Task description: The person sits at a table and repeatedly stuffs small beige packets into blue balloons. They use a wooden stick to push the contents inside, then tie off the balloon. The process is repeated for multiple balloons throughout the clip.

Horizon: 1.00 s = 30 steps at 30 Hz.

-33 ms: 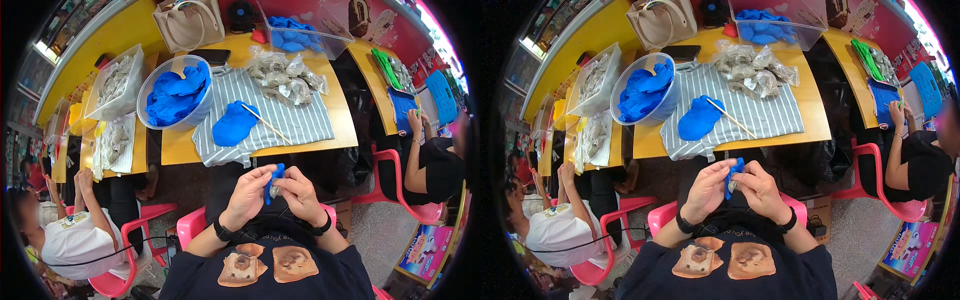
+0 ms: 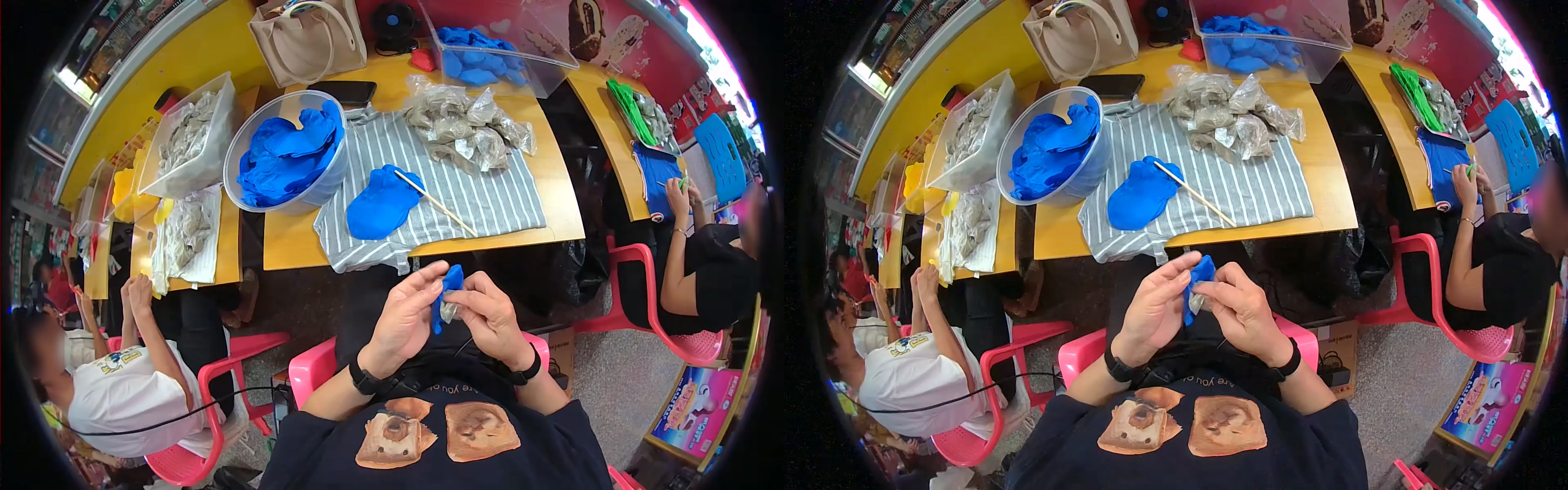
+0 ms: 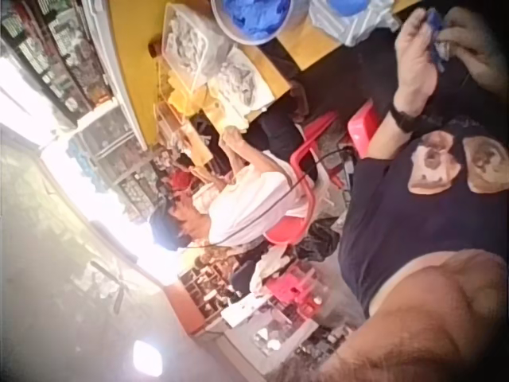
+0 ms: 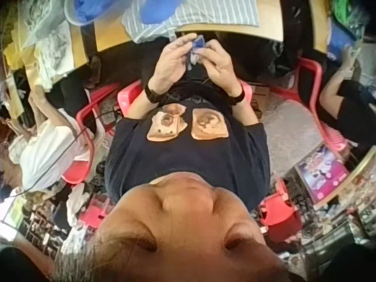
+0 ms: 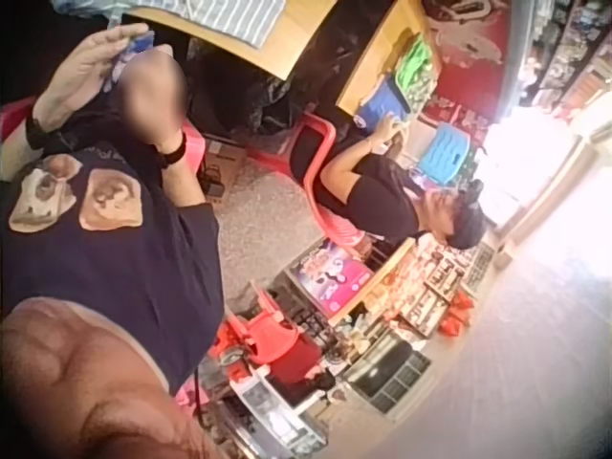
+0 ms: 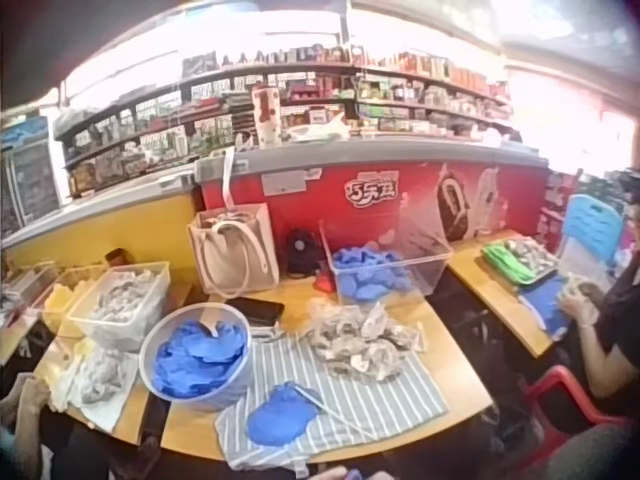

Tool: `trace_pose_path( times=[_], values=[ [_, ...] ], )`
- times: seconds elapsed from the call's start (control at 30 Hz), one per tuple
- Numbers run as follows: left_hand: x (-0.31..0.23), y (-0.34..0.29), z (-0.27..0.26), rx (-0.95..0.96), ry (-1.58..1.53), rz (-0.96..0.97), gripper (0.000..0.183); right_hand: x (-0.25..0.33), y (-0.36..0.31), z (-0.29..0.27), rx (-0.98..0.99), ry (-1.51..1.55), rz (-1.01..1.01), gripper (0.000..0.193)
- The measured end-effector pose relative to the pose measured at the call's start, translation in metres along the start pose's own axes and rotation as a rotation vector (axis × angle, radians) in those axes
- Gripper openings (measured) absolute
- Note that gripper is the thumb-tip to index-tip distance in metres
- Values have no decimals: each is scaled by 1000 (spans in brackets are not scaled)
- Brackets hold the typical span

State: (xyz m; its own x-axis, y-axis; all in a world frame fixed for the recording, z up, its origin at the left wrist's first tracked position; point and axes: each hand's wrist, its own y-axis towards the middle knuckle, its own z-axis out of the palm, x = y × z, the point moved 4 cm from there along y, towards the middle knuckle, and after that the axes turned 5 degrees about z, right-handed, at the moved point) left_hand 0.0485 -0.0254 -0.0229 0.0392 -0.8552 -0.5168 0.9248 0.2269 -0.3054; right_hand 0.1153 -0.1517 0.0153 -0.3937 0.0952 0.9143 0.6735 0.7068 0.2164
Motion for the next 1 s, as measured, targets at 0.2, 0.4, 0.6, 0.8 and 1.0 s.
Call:
trace_pose_path(
  times=[0.2,0.4,0.6,0.8,1.0],
  values=[
    [-1,9,-21,171,2,-157,16,1,-5,5,-61,13,27,18],
    [-1,6,-19,73,-23,-88,12,7,-7,9,101,-52,-50,20],
    [7,2,-15,16,-126,-90,9,10,-11,19,38,-313,-47,34],
    [11,4,-22,29,-232,-39,14,18,-12,21,-133,-528,-62,40],
    [5,2,-5,32,-87,42,24,10,-5,13,-267,-249,-92,31]
  ],
)
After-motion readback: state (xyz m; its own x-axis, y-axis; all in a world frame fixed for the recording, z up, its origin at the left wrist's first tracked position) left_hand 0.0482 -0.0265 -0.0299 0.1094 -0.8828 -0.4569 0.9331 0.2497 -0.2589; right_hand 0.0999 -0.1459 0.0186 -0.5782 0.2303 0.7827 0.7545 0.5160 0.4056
